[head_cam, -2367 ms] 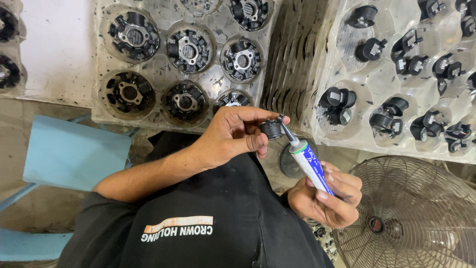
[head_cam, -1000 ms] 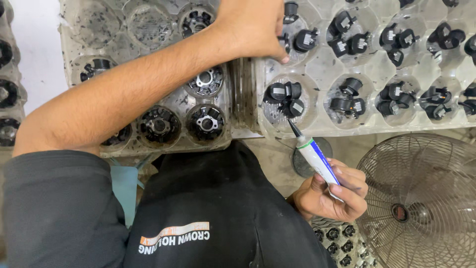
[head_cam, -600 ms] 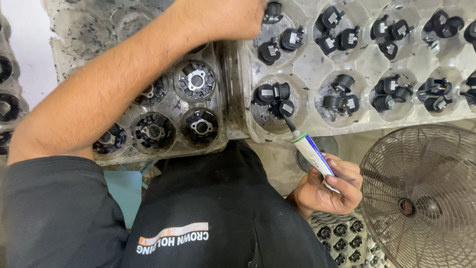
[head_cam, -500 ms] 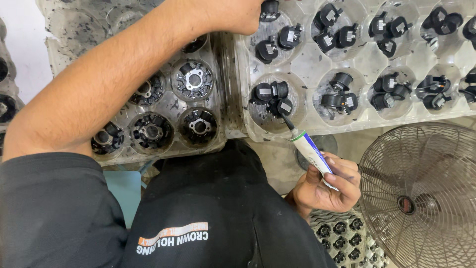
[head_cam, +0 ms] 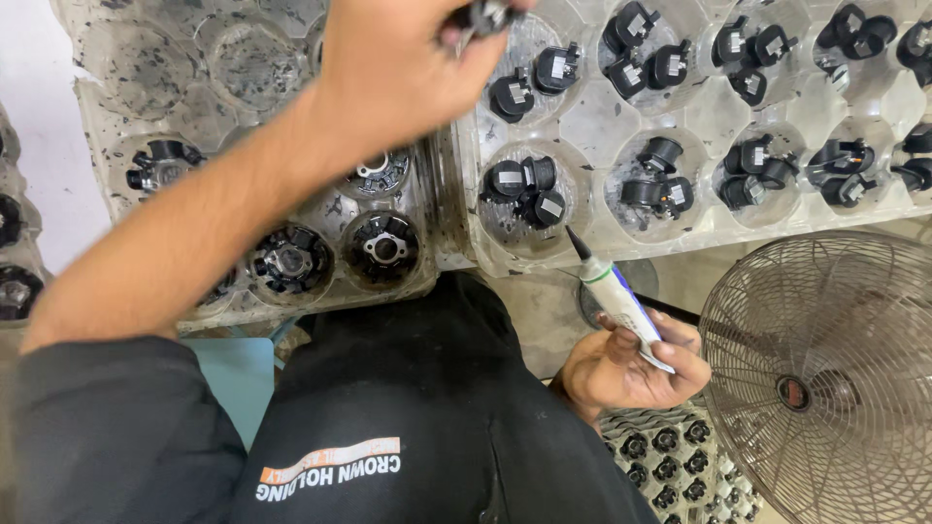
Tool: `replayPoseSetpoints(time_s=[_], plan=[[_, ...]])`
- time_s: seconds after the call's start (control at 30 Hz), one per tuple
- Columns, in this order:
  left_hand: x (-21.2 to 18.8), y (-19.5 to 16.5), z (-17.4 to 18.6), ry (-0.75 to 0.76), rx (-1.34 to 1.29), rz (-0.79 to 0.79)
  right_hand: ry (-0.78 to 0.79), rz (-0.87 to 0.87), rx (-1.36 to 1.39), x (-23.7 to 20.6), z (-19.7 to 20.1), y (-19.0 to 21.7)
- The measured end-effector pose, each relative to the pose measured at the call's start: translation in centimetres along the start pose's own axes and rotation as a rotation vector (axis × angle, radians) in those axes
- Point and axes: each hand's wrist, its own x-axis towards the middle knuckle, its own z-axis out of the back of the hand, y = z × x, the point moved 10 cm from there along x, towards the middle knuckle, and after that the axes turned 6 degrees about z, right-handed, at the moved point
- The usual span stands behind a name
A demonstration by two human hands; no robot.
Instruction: The person holds a small black electrical component in one hand and a tube of adhesive in the other, squeezing adhesive onto the component, then places the treated component into a plastic tray and picks up the next one, repeating this cycle across rows of trays filled with similar parts.
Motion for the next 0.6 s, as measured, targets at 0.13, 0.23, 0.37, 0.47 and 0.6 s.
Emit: replayPoseSetpoints(time_s=[0.13, 0.23, 0.37, 0.47, 0.6], plan=[[-4.2, -2.5, 1.9, 0.018, -0.535, 0.393, 0.014, -0.142, 0.208, -0.4, -0.3, -1.1], [-7.5, -3.8, 2.1, 0.057, -0.828, 0.639, 0.057, -0.125, 0.302, -0.5, -1.3, -0.9], [-10.9, -4.4, 1.5, 0.022, -0.923, 0.82, 0.141, 0.031, 0.391, -0.4, -3.3, 1.2], [-12.3, -4.8, 2.4, -0.043, -0.881, 0.731, 0.278, 0.179, 0.323, -0.3, -5.1, 3.7], [-13.7, -4.9, 3.4, -0.071, -0.855, 0.655, 0.401, 0.277, 0.199, -0.4, -6.4, 5.6]])
